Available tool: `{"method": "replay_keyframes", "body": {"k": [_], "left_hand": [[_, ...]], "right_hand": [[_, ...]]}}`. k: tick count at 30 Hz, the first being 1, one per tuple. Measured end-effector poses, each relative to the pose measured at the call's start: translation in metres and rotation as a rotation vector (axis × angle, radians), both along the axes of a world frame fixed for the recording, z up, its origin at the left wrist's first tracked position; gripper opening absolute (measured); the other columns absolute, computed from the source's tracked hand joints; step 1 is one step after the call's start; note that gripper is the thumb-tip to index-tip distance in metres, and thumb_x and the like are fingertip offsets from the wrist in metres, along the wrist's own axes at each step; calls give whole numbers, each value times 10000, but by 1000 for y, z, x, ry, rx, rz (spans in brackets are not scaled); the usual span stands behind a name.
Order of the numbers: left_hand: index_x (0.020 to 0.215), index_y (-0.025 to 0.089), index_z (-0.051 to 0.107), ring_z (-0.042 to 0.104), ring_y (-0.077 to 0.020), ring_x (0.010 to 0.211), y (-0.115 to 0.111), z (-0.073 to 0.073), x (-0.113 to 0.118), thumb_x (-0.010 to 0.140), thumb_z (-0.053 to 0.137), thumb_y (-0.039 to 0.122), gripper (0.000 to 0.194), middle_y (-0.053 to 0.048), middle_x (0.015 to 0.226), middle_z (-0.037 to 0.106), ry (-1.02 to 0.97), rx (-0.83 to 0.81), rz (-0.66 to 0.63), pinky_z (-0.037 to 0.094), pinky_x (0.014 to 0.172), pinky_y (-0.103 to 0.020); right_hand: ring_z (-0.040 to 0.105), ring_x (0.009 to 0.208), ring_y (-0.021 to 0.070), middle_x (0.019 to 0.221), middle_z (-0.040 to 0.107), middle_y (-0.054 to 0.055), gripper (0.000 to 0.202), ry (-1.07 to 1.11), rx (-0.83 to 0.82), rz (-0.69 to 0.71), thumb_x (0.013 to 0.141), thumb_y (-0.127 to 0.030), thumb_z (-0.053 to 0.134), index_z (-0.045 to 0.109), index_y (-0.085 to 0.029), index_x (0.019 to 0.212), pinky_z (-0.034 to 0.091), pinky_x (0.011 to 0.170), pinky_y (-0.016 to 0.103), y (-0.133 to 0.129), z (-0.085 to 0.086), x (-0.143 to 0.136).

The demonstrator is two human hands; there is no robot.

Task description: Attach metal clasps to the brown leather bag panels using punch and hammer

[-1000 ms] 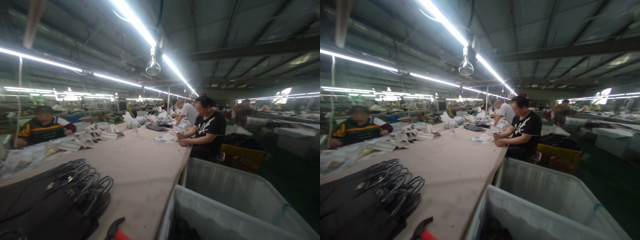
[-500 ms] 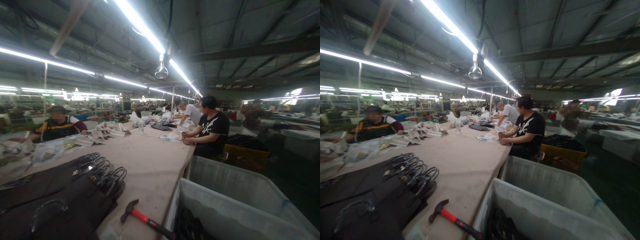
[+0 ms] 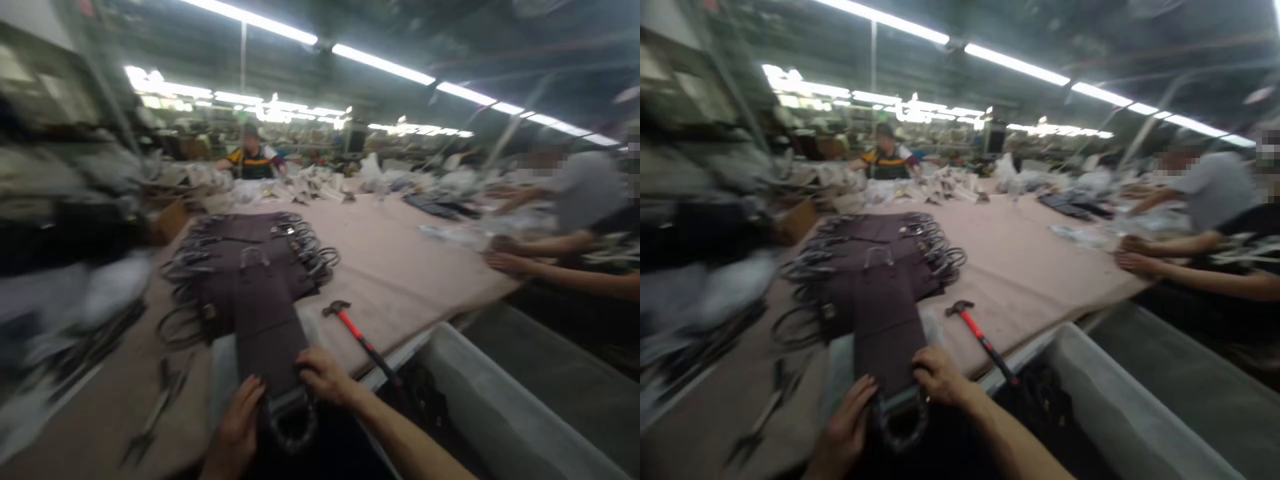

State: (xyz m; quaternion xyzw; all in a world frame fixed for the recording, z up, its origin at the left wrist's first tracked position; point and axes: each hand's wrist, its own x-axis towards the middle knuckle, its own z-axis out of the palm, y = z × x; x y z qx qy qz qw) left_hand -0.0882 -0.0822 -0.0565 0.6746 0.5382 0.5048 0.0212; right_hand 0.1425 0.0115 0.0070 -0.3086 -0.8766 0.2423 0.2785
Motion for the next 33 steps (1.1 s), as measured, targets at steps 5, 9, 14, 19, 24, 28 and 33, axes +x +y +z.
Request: {"method": "replay_keyframes", "body": {"k": [5, 9, 14, 19, 24, 28, 33], "left_hand": [[1270, 196, 639, 617, -248, 1305, -12, 6, -19, 921, 439, 73, 421, -107, 1301, 689, 183, -97, -35, 592, 1071, -430], [1274, 142, 608, 542, -260, 1383, -2, 4, -21, 902, 458, 49, 411, -150, 1322, 662, 203, -150, -61, 527, 1141, -461], [1279, 144, 603, 529, -247, 1392, -7, 7, -15, 906, 489, 60, 399, -146, 1348, 644, 119, -178, -54, 506, 1160, -436], [1193, 181, 657, 635, -241, 1233, -1, 24, -48, 938, 512, 107, 303, -128, 1263, 682, 50, -275, 289, 531, 1103, -408], [1167, 157, 674, 629, -300, 1179, 5, 52, -124, 899, 622, 179, 274, -158, 1201, 670, 193, -677, 813, 503, 1031, -413], [1183, 129, 675, 643, -299, 1138, -1, 56, -166, 803, 771, 351, 450, -172, 1205, 676, 169, -1024, 864, 487, 958, -346], [1147, 184, 695, 684, -259, 1046, -6, 50, -185, 841, 719, 370, 359, -115, 1101, 744, 41, -1041, 852, 482, 843, -309]], "right_hand": [[601, 1165, 297, 1227, 668, 127, 261, 82, 23, 37, 969, -360, 596, 689, -217, 1166, 504, 1009, 533, 23, -32, -11], [600, 1170, 308, 1238, 665, 124, 272, 50, 151, 37, 967, -378, 607, 679, -212, 1170, 510, 998, 514, 35, -43, -13], [598, 1169, 320, 1244, 660, 128, 274, 25, 203, 36, 972, -393, 589, 669, -207, 1157, 511, 989, 518, 34, -42, -14], [600, 1150, 322, 1238, 660, 131, 276, 9, 212, 31, 969, -396, 593, 665, -202, 1152, 514, 970, 522, 37, -44, -14], [596, 1165, 321, 1232, 665, 128, 266, 4, 205, 20, 966, -384, 600, 669, -202, 1148, 510, 983, 515, 35, -41, -15], [597, 1167, 322, 1233, 665, 130, 271, -7, 194, 0, 970, -382, 587, 673, -197, 1149, 508, 986, 524, 32, -39, -15], [601, 1164, 323, 1234, 667, 134, 282, -4, 181, 3, 961, -389, 599, 681, -196, 1149, 511, 985, 525, 33, -38, -15]]}}
